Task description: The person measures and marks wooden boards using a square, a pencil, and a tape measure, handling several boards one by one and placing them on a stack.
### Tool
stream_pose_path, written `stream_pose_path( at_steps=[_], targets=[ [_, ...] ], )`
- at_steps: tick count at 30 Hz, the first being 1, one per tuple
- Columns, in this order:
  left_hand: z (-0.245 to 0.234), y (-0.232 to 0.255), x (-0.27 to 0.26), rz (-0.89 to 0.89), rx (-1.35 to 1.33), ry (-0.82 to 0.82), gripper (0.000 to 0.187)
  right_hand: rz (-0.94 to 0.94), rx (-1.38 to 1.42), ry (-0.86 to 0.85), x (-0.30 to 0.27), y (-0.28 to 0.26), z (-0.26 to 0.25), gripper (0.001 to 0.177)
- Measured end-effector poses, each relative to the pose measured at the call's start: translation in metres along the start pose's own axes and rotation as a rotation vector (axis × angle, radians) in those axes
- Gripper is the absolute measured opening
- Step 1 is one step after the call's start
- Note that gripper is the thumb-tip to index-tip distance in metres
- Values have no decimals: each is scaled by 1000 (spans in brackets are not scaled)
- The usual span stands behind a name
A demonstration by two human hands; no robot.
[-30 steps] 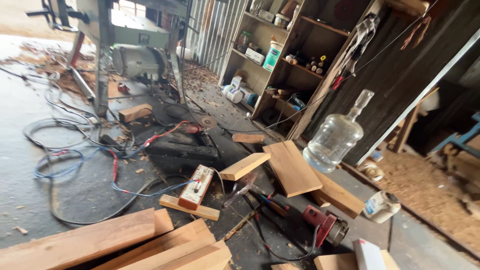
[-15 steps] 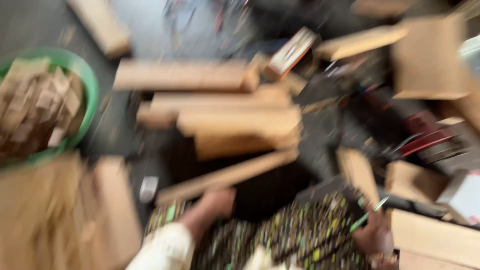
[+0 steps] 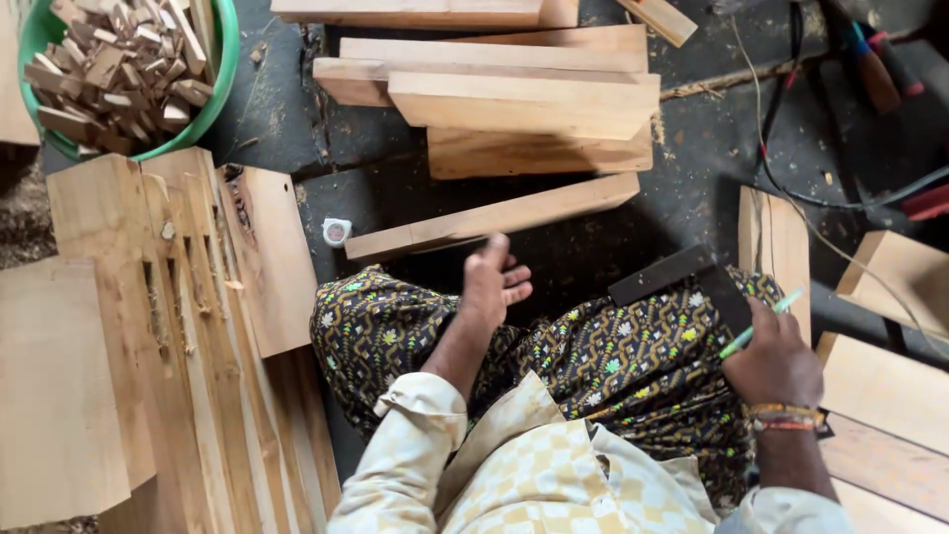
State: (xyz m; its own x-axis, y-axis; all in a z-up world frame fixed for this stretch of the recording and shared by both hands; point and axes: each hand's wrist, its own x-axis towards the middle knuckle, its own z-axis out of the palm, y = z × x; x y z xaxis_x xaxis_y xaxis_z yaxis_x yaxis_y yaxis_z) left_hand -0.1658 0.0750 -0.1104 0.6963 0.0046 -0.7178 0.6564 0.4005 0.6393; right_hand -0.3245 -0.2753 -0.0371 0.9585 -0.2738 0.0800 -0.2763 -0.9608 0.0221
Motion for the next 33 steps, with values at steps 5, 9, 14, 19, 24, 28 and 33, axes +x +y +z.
stream_pose_path(
  at_steps=[5,9,14,19,24,28,33],
  targets=[
    [-13,37,40,-99,-348,216,84,55,-6,-95,6,-9,-9,53],
    [-17,46,66,-112,-405,261,63,34,3,-103,10,-15,-20,54],
    [-26,12,77,-61,-632,362,41,87,-8,-135,4,-16,-21,56],
    [-25,4,89,50,-697,278,32,64,9,-106,5,-15,-18,55],
    [-14,6,80,9,-647,353,39,20,17,-61,8,-14,-18,57],
    [-11,7,50,27,-498,346,48,41,-2,-97,1,-14,-19,55],
    [-10,35,15,392,665,308,45,24,6,-70,3,-11,-17,53]
  ],
)
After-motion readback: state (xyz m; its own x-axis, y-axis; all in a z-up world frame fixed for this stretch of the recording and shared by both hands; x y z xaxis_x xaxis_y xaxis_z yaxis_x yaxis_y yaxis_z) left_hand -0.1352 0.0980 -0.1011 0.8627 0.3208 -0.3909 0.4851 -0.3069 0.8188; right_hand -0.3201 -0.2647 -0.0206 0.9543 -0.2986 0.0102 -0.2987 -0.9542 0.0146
